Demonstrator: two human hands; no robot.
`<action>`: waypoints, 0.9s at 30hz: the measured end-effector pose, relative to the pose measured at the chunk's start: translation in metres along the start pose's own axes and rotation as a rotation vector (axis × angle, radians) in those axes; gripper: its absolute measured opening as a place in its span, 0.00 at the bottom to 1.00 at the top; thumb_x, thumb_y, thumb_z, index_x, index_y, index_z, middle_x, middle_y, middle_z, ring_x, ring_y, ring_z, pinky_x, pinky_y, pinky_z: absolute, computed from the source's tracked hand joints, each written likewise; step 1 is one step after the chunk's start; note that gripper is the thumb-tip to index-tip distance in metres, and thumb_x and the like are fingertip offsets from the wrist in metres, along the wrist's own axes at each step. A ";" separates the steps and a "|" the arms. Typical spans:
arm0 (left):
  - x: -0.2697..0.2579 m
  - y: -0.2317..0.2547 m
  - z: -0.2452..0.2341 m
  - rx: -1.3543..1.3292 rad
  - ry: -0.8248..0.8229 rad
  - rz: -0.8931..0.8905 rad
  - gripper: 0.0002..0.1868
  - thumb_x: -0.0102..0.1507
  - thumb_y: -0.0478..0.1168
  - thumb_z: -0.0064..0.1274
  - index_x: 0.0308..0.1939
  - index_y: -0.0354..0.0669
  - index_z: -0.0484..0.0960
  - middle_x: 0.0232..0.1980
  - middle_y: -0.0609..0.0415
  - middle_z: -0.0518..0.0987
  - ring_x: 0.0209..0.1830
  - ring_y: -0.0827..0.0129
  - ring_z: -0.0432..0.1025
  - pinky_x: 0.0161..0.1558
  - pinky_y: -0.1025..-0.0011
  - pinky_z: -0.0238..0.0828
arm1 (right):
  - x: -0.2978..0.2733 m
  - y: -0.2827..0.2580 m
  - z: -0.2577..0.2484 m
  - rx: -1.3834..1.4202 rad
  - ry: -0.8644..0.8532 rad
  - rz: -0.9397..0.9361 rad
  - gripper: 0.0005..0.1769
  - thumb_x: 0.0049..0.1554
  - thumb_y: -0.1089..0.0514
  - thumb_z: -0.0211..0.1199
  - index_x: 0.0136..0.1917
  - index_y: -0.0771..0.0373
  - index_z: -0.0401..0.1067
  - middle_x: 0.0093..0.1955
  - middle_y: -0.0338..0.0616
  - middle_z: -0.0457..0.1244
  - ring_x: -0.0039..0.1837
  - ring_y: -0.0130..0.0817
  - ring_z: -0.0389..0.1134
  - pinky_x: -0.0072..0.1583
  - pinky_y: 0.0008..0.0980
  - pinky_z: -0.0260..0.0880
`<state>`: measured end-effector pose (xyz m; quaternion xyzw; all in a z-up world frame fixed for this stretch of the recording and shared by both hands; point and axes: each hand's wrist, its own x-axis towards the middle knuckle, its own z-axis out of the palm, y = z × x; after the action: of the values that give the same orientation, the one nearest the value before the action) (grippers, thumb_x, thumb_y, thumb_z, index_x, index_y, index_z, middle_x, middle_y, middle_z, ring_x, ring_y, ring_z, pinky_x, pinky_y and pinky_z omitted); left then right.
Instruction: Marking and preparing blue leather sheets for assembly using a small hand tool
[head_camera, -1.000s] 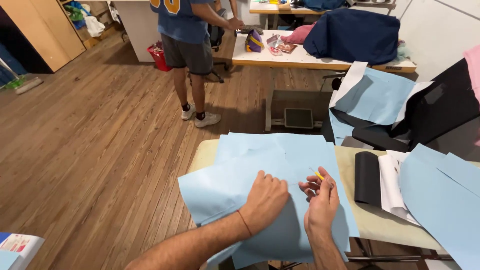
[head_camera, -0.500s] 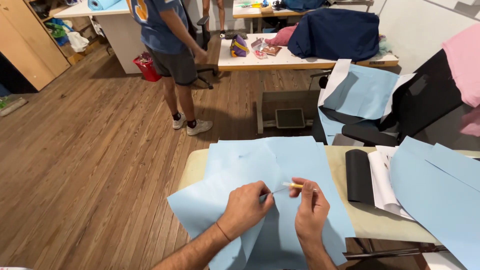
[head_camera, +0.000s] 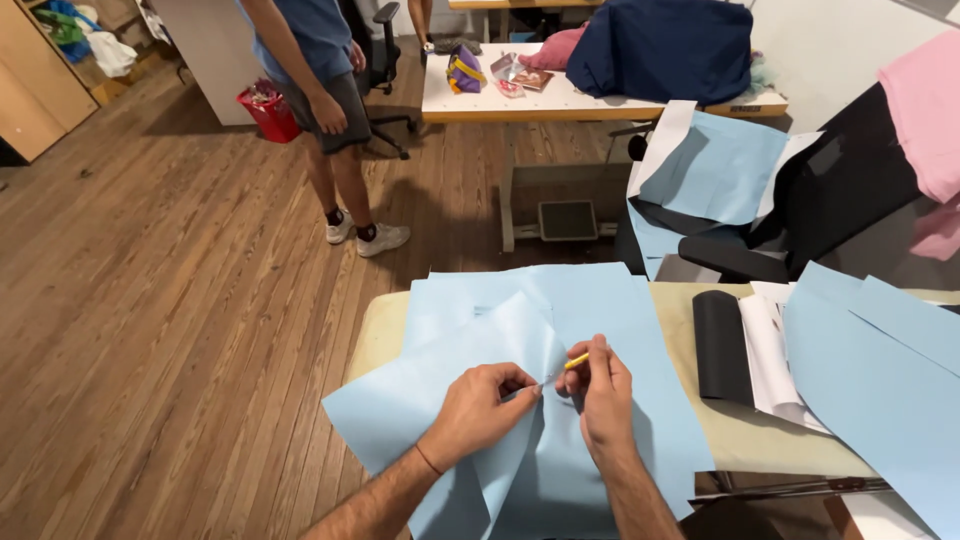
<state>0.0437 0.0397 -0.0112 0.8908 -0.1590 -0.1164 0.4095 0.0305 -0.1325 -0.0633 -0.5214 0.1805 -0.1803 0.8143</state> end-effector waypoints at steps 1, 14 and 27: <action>0.004 -0.004 -0.001 -0.009 0.042 0.048 0.10 0.59 0.53 0.54 0.36 0.61 0.88 0.32 0.71 0.85 0.34 0.77 0.77 0.43 0.72 0.71 | 0.007 0.003 0.003 0.011 -0.003 -0.017 0.25 0.68 0.42 0.52 0.41 0.63 0.70 0.25 0.41 0.52 0.30 0.34 0.62 0.39 0.30 0.61; -0.005 -0.001 -0.001 -0.114 0.082 0.225 0.07 0.62 0.48 0.54 0.37 0.55 0.85 0.37 0.69 0.85 0.34 0.76 0.77 0.41 0.74 0.73 | -0.014 -0.016 0.007 -0.194 -0.015 -0.169 0.30 0.69 0.45 0.50 0.31 0.63 0.70 0.28 0.40 0.59 0.31 0.27 0.53 0.36 0.26 0.53; 0.025 -0.008 0.018 -0.217 -0.040 0.326 0.10 0.65 0.46 0.57 0.43 0.46 0.88 0.39 0.47 0.87 0.48 0.48 0.81 0.49 0.55 0.77 | 0.018 0.010 -0.027 -0.144 0.088 -0.300 0.21 0.71 0.46 0.51 0.46 0.63 0.72 0.27 0.40 0.55 0.30 0.24 0.56 0.35 0.21 0.54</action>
<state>0.0621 0.0222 -0.0306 0.8013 -0.2957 -0.0827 0.5134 0.0341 -0.1585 -0.0854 -0.5911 0.1488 -0.3089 0.7301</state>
